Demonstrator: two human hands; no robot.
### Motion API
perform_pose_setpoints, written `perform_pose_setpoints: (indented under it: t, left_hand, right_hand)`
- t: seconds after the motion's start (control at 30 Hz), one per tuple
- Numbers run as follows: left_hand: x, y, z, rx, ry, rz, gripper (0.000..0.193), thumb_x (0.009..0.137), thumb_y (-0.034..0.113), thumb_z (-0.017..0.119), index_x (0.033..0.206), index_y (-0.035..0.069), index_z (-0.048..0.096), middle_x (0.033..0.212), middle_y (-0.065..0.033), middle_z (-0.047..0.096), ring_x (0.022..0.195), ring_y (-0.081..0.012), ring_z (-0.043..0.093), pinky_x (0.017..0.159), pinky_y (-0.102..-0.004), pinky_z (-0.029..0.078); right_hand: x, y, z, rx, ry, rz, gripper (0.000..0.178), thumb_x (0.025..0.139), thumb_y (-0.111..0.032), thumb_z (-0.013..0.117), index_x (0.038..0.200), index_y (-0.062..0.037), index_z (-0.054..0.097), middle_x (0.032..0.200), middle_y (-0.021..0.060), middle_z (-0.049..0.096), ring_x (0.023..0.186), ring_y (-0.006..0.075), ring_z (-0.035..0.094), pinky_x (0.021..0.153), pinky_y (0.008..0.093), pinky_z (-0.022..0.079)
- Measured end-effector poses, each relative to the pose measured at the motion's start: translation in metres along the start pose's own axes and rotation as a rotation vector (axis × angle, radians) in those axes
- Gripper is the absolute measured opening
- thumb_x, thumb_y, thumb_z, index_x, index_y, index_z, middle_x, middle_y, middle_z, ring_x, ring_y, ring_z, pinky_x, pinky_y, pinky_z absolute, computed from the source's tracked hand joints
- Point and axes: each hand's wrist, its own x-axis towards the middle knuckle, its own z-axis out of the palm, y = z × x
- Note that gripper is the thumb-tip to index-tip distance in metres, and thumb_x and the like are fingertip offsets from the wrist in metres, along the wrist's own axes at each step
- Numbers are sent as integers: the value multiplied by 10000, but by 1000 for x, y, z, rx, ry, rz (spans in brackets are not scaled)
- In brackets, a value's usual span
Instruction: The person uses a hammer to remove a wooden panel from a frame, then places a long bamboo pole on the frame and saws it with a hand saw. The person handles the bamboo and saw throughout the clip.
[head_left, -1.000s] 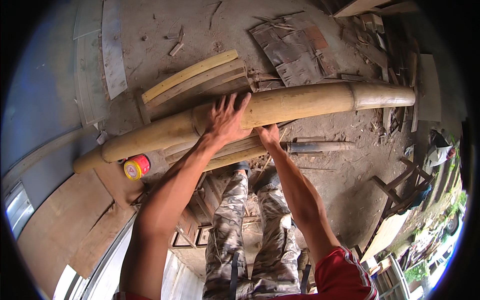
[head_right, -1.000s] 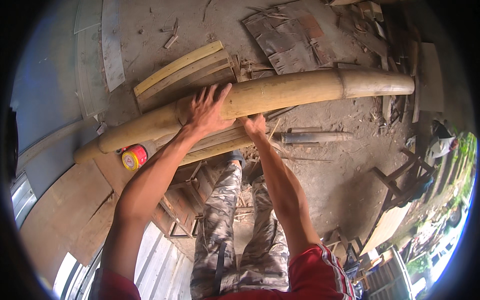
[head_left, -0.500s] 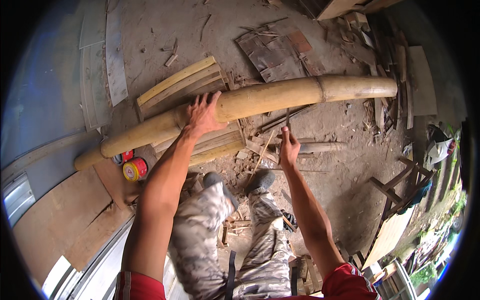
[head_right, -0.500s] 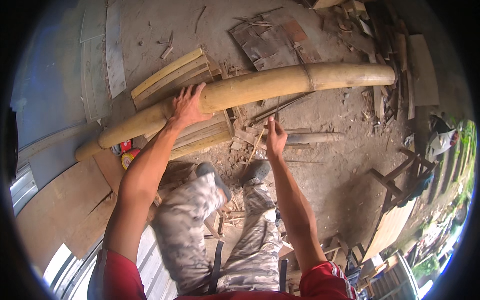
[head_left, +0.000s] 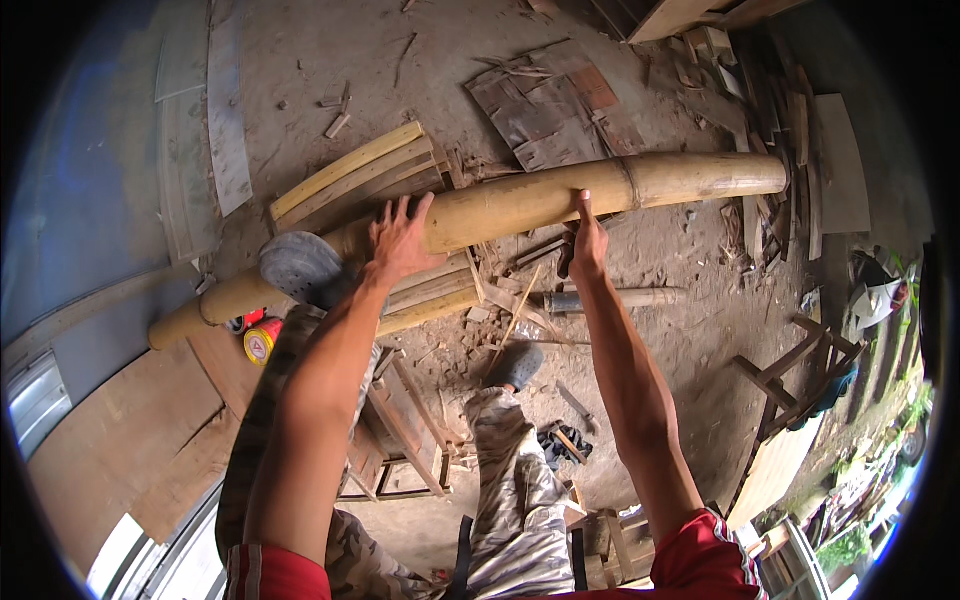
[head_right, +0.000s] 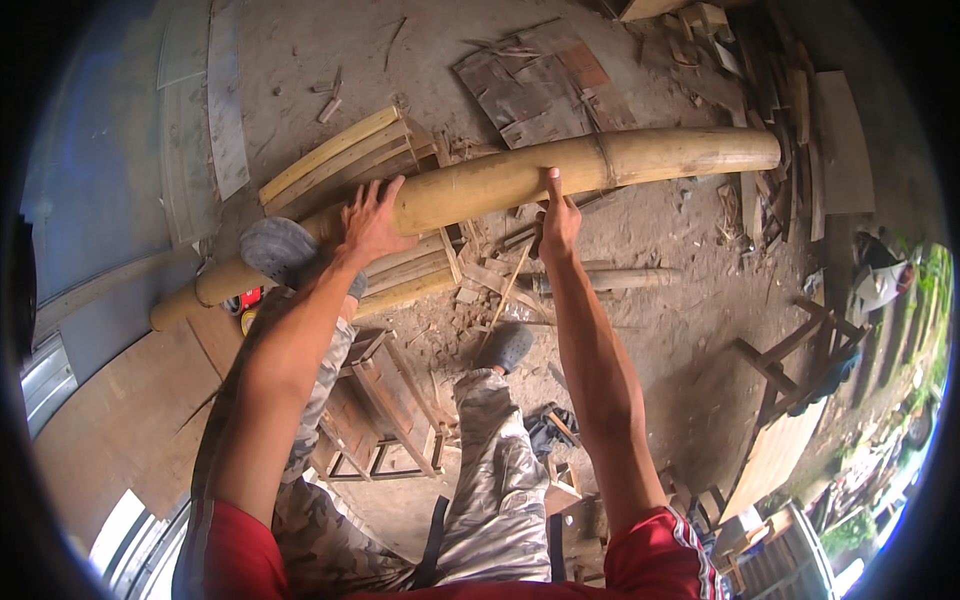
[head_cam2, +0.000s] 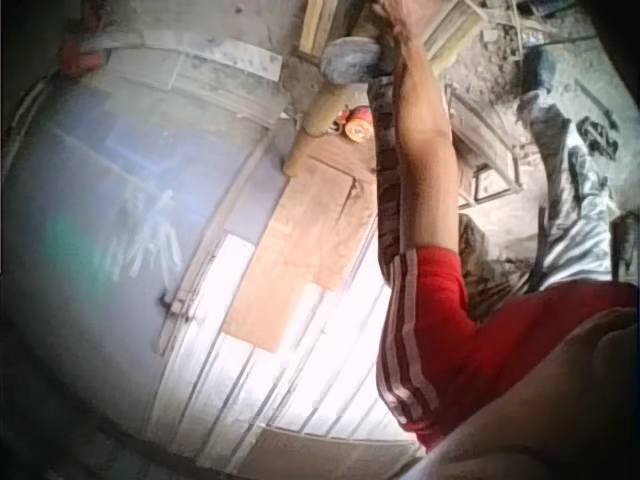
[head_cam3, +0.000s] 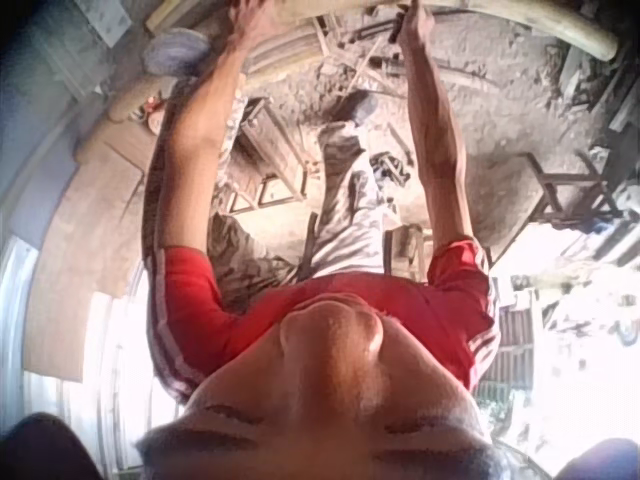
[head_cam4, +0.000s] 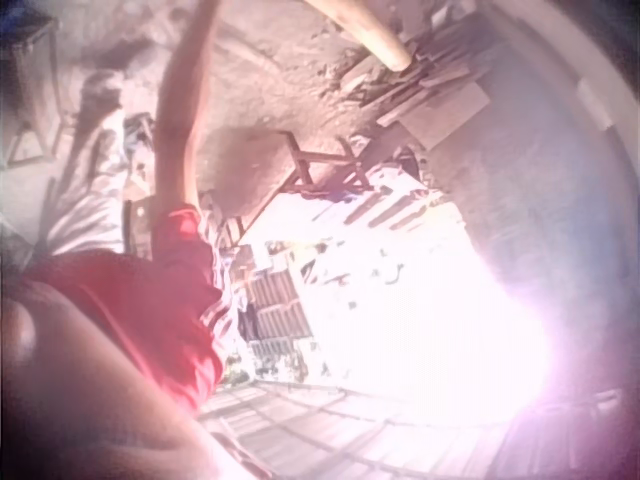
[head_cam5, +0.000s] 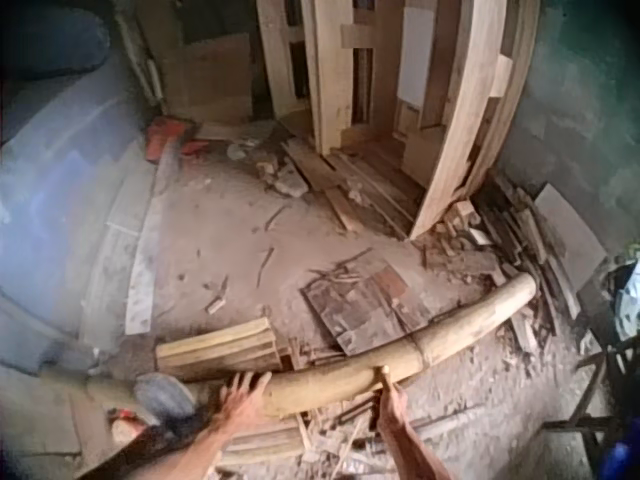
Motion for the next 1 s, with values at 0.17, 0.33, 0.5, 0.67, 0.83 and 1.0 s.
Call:
perform_pose_setpoints:
  t: [0.17, 0.33, 0.5, 0.67, 0.83, 1.0]
  left_hand:
    - [-1, 2, -1, 8, -15, -23, 1135, 602, 476, 845, 1539, 295, 230, 1527, -245, 307, 1392, -509, 300, 1022, -694, 327]
    - [0, 11, -4, 14, -23, -53, 1125, 627, 528, 836, 1539, 256, 237, 1527, -245, 305, 1397, -521, 281, 1024, -697, 324]
    - [4, 25, 5, -36, 77, -71, 1161, 654, 730, 751, 1528, 140, 265, 1480, -275, 367, 1368, -545, 306, 1033, -709, 307]
    - [10, 24, 9, -68, 116, 25, 1013, 817, 796, 506, 1528, 102, 306, 1481, -311, 365, 1388, -504, 318, 1142, -638, 216]
    - [21, 53, 6, -125, 15, -6, 1090, 774, 890, 416, 1549, 137, 280, 1536, -307, 298, 1429, -492, 258, 1178, -619, 148]
    - [31, 71, -5, -311, 48, -168, 848, 863, 787, 396, 1444, 176, 481, 1464, -236, 459, 1361, -437, 418, 1146, -581, 252]
  right_hand:
    - [-1, 0, -5, -51, -20, 12, 641, 852, -629, 685, 966, 1, 650, 675, 3, 499, 495, 68, 399, 438, 254, 306]
    - [12, -1, -8, -113, -79, -55, 697, 851, -653, 669, 956, 35, 644, 644, -14, 466, 485, 50, 383, 429, 248, 297]
    - [3, -7, -35, -392, -162, -132, 779, 865, -667, 634, 1139, 62, 659, 679, 22, 553, 514, 51, 426, 441, 249, 347]
    - [-104, 15, -100, -100, 37, -183, 749, 968, -260, 650, 1553, -39, 239, 642, -26, 540, 451, 45, 423, 372, 216, 306]
    - [-219, 24, -157, -156, 300, -412, 532, 1021, -194, 569, 1483, -3, 389, 673, 1, 512, 523, 47, 403, 455, 213, 327]
    - [-244, 21, -159, -265, 247, -619, 507, 1001, -152, 578, 1457, 9, 424, 813, 40, 595, 559, 58, 464, 484, 214, 369]
